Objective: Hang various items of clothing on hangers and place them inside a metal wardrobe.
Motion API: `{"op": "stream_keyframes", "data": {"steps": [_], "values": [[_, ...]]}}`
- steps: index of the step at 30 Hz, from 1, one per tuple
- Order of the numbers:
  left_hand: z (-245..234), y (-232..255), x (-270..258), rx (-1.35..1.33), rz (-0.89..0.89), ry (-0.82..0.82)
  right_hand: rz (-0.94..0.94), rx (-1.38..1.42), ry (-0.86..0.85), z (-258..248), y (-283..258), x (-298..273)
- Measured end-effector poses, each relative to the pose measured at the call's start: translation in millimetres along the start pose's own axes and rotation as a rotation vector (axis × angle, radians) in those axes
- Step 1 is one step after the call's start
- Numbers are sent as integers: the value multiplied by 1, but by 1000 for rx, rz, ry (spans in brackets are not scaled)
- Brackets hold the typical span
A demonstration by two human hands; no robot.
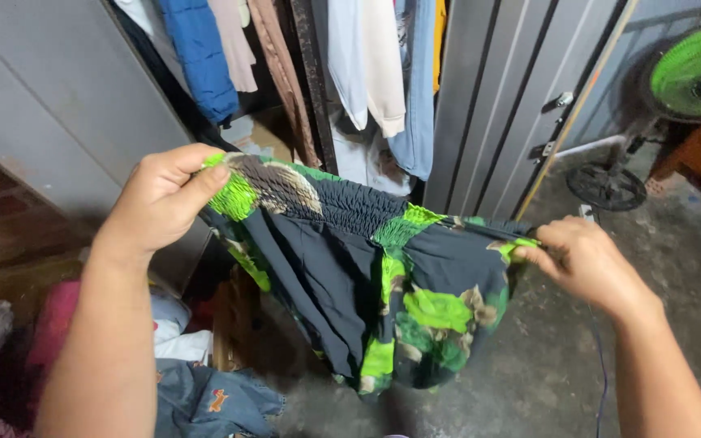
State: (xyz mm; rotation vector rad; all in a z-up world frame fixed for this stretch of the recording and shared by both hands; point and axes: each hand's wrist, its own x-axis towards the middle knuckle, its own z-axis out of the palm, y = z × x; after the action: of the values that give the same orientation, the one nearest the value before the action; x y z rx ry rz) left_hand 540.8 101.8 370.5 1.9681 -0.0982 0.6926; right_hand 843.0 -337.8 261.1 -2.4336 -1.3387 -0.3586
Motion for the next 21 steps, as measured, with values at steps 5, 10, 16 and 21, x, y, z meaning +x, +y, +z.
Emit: {"op": "stream_keyframes", "data": {"steps": [5,10,16,21], "values": [[3,26,10,637,77,-73,-77,-168,242,-8,17,15],[14,48,8,1006,263,-195,-98,-235,394,-14,37,22],[18,53,9,1261,383,-30,-42,-219,513,-23,41,28],[1,36,12,1074,289,73,-58,-229,528,-18,50,28]]}}
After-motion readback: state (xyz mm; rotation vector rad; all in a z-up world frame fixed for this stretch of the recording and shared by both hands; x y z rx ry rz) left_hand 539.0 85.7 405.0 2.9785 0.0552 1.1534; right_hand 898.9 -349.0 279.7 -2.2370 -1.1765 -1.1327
